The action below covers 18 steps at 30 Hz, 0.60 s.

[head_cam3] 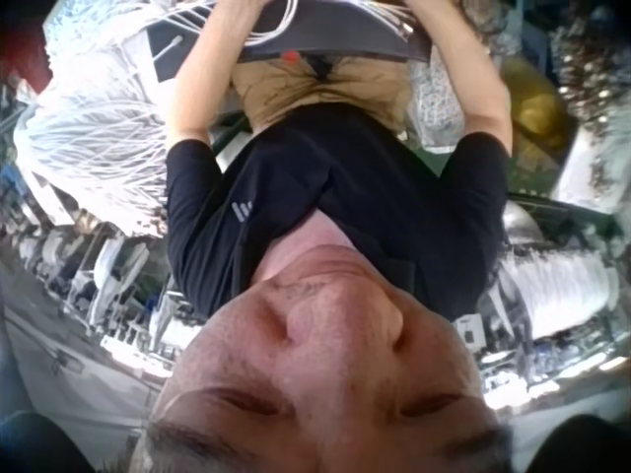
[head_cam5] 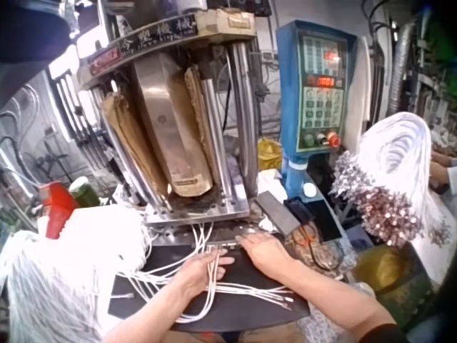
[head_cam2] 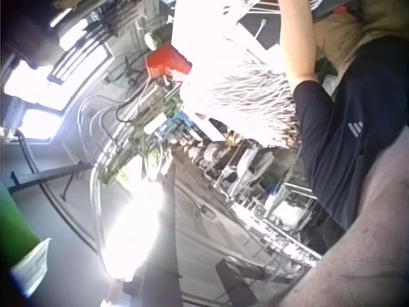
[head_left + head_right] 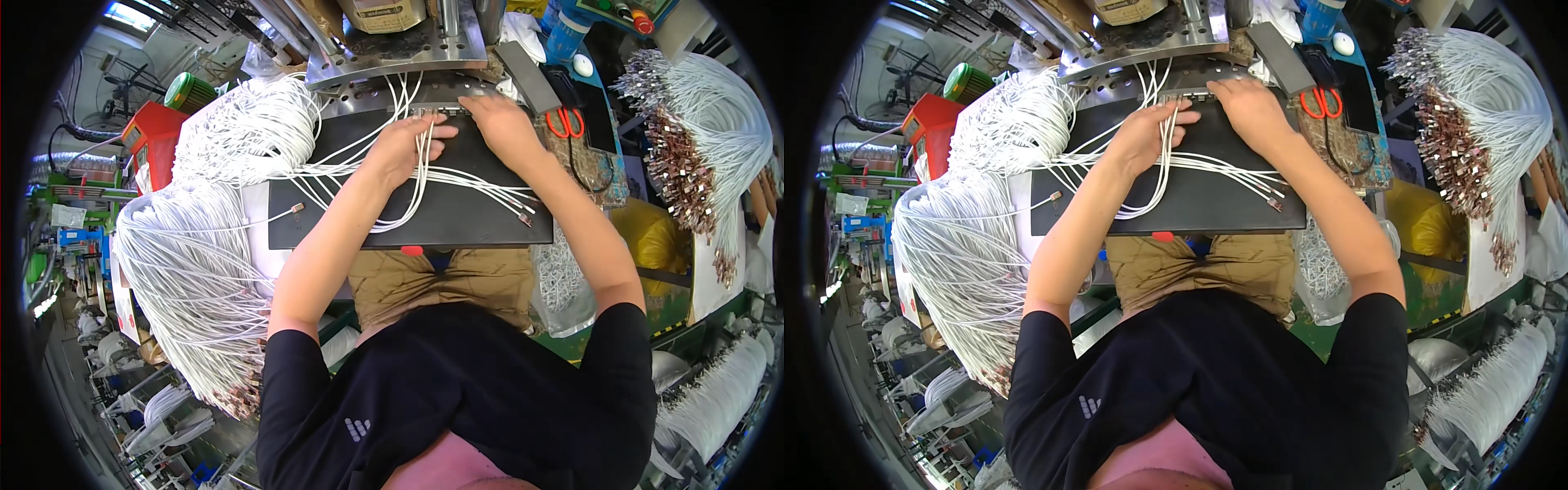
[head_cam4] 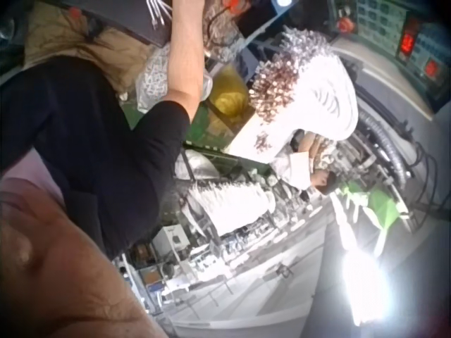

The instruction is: Organizing and feeding bundles of white wires into a specialized wire-processing machine at a manual assembly station.

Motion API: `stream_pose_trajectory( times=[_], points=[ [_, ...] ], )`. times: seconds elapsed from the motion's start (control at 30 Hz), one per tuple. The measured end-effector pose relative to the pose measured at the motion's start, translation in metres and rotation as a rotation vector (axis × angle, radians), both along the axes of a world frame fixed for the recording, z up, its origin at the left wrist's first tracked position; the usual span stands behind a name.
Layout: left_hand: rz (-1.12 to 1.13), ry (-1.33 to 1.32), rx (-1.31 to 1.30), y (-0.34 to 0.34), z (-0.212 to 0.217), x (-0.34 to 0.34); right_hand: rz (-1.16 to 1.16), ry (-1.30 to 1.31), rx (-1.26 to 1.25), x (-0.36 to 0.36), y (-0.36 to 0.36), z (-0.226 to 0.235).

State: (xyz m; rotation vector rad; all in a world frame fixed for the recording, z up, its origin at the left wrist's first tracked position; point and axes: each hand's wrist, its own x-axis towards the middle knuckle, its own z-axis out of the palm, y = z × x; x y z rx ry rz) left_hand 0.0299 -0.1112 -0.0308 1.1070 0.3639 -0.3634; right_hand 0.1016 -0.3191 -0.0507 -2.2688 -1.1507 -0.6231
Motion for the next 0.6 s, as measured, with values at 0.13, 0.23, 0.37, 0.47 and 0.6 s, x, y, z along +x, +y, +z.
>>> stream_pose_trajectory(
  times=[0.13, 0.23, 0.37, 0.47, 0.6],
  points=[
    [-0.009, -0.045, -0.036, 0.002, -0.005, 0.011, -0.014, -0.081, -0.170, -0.007, -0.003, -0.013],
    [-0.005, -0.051, -0.017, -0.004, -0.013, 0.009, 0.028, 0.017, -0.041, -0.014, -0.003, -0.012],
    [-0.115, -0.059, 0.168, -0.011, -0.021, 0.005, -0.027, 1.282, 0.249, -0.002, -0.008, 0.010],
    [-0.212, -0.050, 0.299, -0.019, -0.017, 0.004, -0.114, 1.534, 0.573, 0.008, -0.010, -0.008],
    [-0.264, -0.025, 0.373, -0.023, -0.015, 0.004, -0.115, 1.131, 0.464, -0.002, -0.002, -0.029]
  ],
)
